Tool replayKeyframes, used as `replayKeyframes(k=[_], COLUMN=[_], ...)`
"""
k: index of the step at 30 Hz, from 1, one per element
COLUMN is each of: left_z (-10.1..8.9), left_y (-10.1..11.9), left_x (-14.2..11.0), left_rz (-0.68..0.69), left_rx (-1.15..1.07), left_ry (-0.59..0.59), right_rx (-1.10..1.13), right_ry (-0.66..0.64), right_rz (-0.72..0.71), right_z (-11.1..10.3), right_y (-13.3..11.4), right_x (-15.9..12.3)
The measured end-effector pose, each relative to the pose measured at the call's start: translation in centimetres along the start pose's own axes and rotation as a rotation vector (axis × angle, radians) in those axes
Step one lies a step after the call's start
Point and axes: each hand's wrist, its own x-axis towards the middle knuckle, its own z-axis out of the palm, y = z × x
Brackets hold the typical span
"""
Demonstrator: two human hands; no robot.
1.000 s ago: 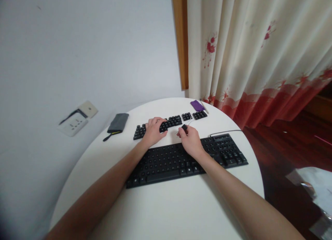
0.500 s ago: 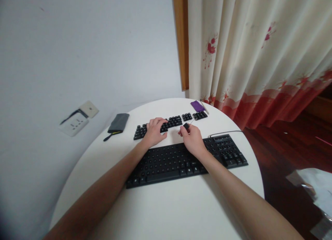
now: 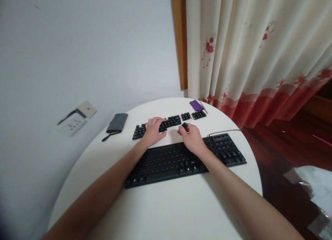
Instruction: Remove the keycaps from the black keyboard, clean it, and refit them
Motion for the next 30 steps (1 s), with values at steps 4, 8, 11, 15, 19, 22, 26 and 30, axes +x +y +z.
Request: replayKeyframes(k=[4, 8, 11, 15, 19, 22, 26, 30], left_z=[-0.3, -0.4, -0.3, -0.1, 0.0, 0.1, 0.2, 0.4], left_y=[0.3, 0.3, 0.2, 0.0, -0.1, -0.1, -0.2, -0.3], left_x=[0.0, 0.0, 0.0, 0.1, 0.1, 0.2, 0.2, 0.2], left_rz=[0.033, 0.130, 0.159, 0.169, 0.177, 0.193, 0.203, 0.236], left_rx=[-0.045, -0.109, -0.124, -0.144, -0.147, -0.156, -0.170, -0.190], left_ry=[0.033, 0.038, 0.016, 0.006, -0.016, -0.010, -0.005, 0.019], right_rx=[-0.100, -0.122, -0.118, -0.181, -0.225, -0.231, -0.273, -0.379], right_ry=[-0.195, -0.493, -0.638, -0.744, -0.797, -0.881, -0.973, -0.939], right_rz=[-0.112, -0.141, -0.088, -0.053, -0.044, -0.022, 0.005, -0.034], right_z=[-1.9, -3.6, -4.2, -4.4, -4.4, -4.5, -4.6, -4.6], right_y=[-1.4, -2.7, -3.1, -3.6, -3.7, -3.6, -3.6, -3.6], right_x=[-0.2, -1.0, -1.6, -2.1, -2.3, -2.5, -2.5, -2.3])
